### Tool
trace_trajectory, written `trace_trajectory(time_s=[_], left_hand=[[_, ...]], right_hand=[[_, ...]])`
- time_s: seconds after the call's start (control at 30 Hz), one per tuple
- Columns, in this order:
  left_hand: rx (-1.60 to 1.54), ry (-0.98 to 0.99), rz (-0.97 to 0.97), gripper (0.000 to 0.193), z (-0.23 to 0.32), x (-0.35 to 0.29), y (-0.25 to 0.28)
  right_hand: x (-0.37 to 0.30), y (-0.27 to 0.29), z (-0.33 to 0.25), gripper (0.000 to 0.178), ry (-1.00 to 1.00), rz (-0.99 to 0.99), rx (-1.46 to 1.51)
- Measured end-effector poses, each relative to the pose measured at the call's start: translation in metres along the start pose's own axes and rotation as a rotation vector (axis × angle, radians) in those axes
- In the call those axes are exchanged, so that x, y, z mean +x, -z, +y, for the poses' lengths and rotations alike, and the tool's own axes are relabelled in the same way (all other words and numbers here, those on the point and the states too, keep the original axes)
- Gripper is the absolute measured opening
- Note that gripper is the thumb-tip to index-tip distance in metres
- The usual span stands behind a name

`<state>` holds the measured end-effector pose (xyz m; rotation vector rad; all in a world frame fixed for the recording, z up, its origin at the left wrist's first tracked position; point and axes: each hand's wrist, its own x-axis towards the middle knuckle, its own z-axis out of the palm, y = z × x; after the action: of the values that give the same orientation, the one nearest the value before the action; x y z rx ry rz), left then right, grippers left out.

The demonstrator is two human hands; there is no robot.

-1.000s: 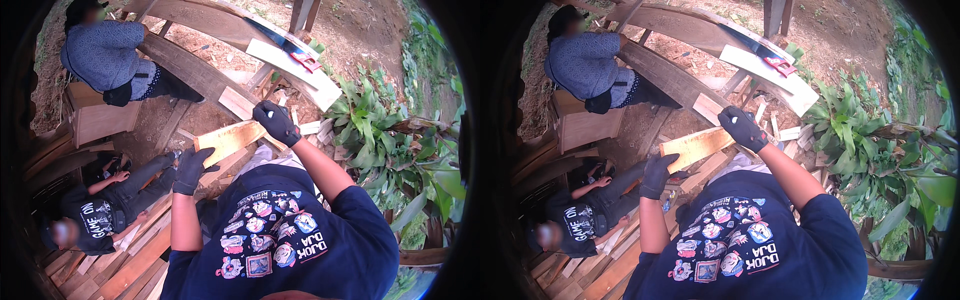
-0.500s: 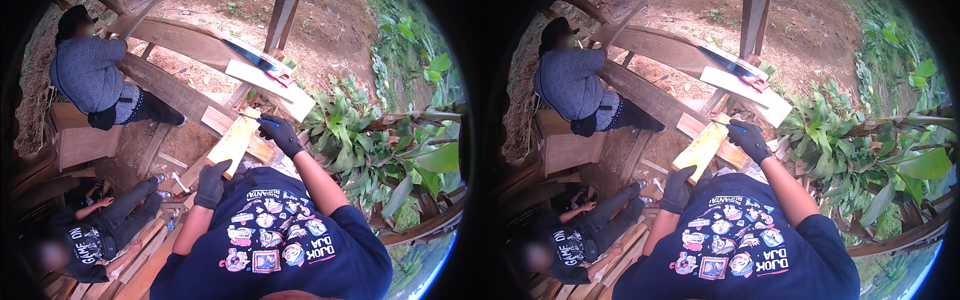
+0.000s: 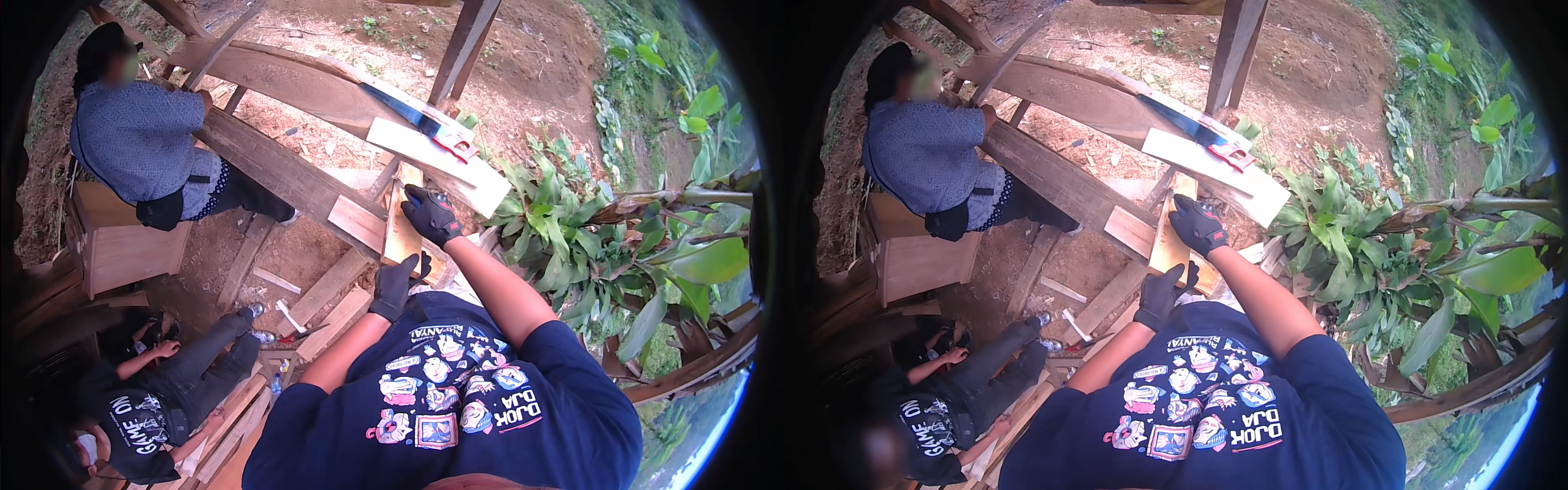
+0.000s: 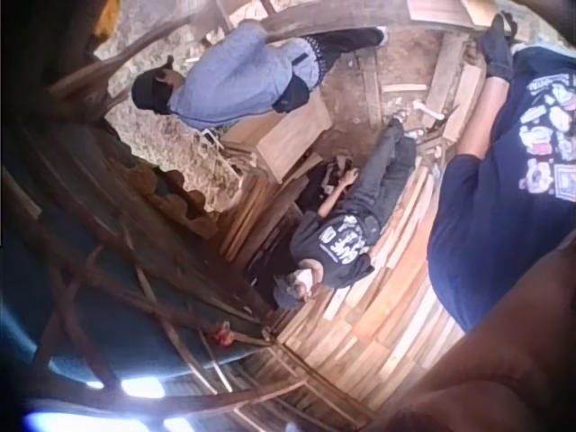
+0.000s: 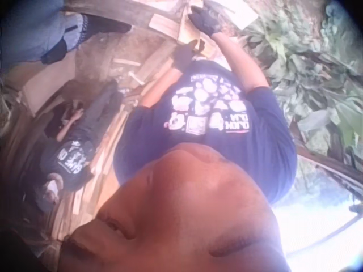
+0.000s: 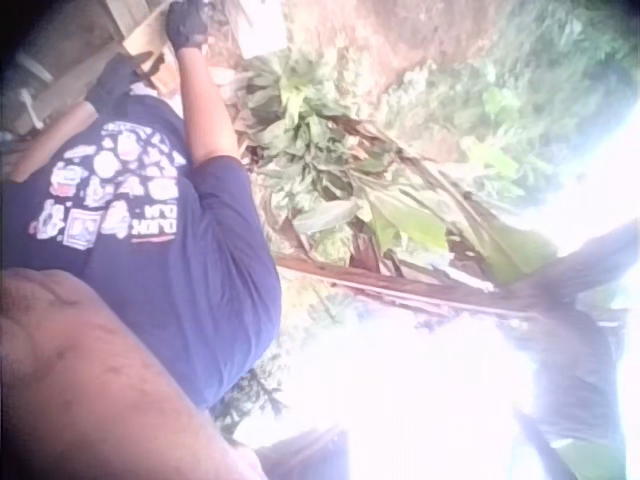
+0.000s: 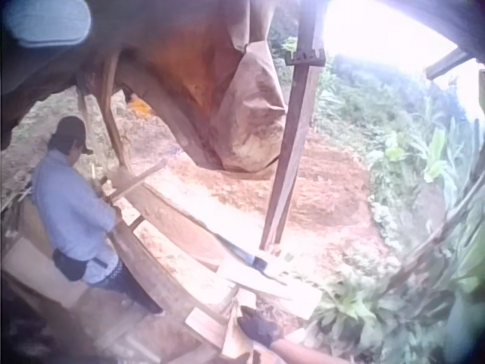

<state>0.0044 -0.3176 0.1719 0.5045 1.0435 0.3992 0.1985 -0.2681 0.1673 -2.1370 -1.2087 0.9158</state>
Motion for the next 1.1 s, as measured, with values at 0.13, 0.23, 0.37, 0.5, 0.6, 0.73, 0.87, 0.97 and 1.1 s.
trace_trajectory(time_s=[0.13,0.23,0.37,0.5,0.6,0.73,0.87,0.97,1.1], left_hand=[[0.130,-0.169,0.000,0.035,0.017,-0.018,-0.013],[0.116,-0.125,0.021,0.035,0.022,-0.006,-0.011],[0.145,-0.067,0.067,0.030,0.043,-0.022,-0.017],[0.910,-0.193,-0.071,0.029,0.046,-0.010,-0.010],[0.770,-0.197,-0.063,0.027,0.023,0.009,0.006],[0.395,-0.088,-0.069,0.028,0.019,0.018,0.004],[0.597,-0.093,-0.125,0.032,0.012,0.041,0.002],[0.563,-0.118,-0.145,0.041,0.032,0.031,-0.015],[0.574,-0.162,-0.218,0.059,0.028,0.035,-0.011]], right_hand=[[-0.010,0.018,-0.019,0.057,0.131,0.065,0.050],[0.010,0.025,-0.025,0.057,0.041,-0.055,0.050],[0.012,0.022,-0.034,0.057,0.012,-0.143,0.102],[0.006,0.004,-0.023,0.055,0.075,-0.081,-0.101],[0.000,-0.001,-0.021,0.056,0.049,-0.082,-0.114],[-0.015,0.018,-0.032,0.060,0.035,-0.121,-0.128],[-0.016,0.017,-0.035,0.059,0.001,-0.080,-0.133],[-0.015,0.020,-0.051,0.055,-0.050,-0.065,-0.166],[-0.015,0.014,-0.043,0.054,-0.048,-0.010,-0.130]])
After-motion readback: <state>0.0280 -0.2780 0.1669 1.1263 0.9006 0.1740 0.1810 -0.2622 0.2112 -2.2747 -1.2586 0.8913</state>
